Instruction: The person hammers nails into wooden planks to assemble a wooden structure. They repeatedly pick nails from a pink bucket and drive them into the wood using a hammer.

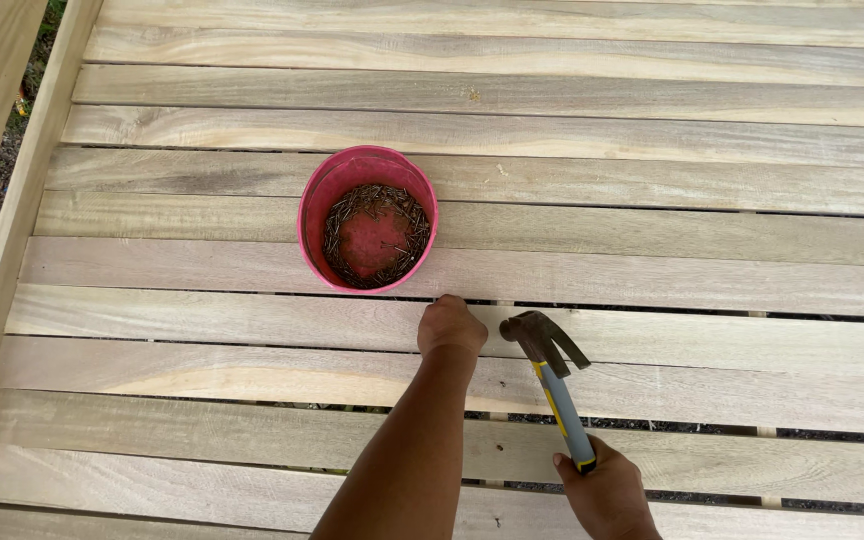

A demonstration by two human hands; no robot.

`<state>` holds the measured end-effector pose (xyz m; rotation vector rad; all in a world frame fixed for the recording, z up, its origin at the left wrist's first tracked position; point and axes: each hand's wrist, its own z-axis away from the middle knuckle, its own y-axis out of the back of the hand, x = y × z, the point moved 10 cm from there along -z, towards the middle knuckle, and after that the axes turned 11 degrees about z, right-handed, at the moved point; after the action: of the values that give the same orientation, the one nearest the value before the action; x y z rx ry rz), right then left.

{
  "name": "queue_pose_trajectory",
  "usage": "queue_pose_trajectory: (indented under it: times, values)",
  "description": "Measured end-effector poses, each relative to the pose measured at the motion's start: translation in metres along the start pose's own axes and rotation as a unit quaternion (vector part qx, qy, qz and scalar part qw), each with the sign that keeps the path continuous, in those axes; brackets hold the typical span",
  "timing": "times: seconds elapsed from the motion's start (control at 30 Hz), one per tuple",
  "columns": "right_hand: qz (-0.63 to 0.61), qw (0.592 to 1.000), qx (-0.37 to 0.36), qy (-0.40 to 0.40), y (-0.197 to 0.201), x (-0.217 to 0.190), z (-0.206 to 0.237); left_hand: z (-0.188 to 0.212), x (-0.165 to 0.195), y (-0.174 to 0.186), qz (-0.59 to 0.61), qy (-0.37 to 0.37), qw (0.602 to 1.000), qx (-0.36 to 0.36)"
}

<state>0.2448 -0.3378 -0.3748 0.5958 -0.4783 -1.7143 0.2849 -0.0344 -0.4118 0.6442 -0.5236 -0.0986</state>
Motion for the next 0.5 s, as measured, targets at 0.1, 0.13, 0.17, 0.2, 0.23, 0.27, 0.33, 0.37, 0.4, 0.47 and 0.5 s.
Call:
queue_pose_trajectory:
  times: [0.1, 0.13, 0.17, 0.2, 0.23, 0.27, 0.33, 0.37, 0.4, 0.47, 0.5]
  values:
    - [-0.007, 1.000, -0.023, -0.008, 0.002, 0.006, 0.007, 0.010, -0.004, -0.004, 0.012, 0.016, 1.000, -0.017]
    - [-0.029, 0.999, -0.012, 0.006, 0.007, 0.001, 0.003, 0.006, 0.006, 0.005, -0.030, -0.019, 0.999, 0.013]
    - [-0.040, 0.999, -0.011, 0.012, 0.008, 0.004, 0.005, 0.008, 0.008, 0.007, -0.070, -0.041, 0.996, 0.032]
    - [-0.046, 0.999, 0.001, 0.018, 0.011, 0.007, 0.005, 0.007, 0.007, 0.004, -0.048, -0.038, 0.998, 0.028]
    - [-0.049, 0.999, 0.009, 0.018, 0.013, 0.015, 0.009, 0.008, 0.003, -0.001, -0.027, -0.031, 0.999, 0.017]
    - [-0.058, 0.998, 0.020, 0.027, 0.014, 0.016, 0.008, 0.007, 0.001, 0.000, -0.009, -0.027, 0.999, 0.016]
    - [-0.100, 0.994, 0.038, 0.025, 0.009, 0.017, 0.007, 0.004, 0.000, 0.003, -0.016, -0.020, 0.999, 0.022]
    - [-0.115, 0.992, 0.046, 0.023, 0.009, 0.019, 0.005, 0.005, -0.001, 0.002, -0.015, -0.014, 1.000, 0.022]
    - [-0.078, 0.996, 0.030, 0.012, 0.004, 0.019, 0.002, 0.005, -0.002, 0.001, -0.010, -0.008, 1.000, 0.017]
    - [-0.009, 1.000, 0.006, -0.011, 0.000, 0.019, -0.006, 0.006, 0.000, 0.001, -0.002, -0.005, 1.000, 0.006]
    - [-0.015, 1.000, 0.005, -0.012, 0.003, 0.019, -0.007, 0.007, 0.002, -0.001, -0.015, -0.014, 1.000, -0.001]
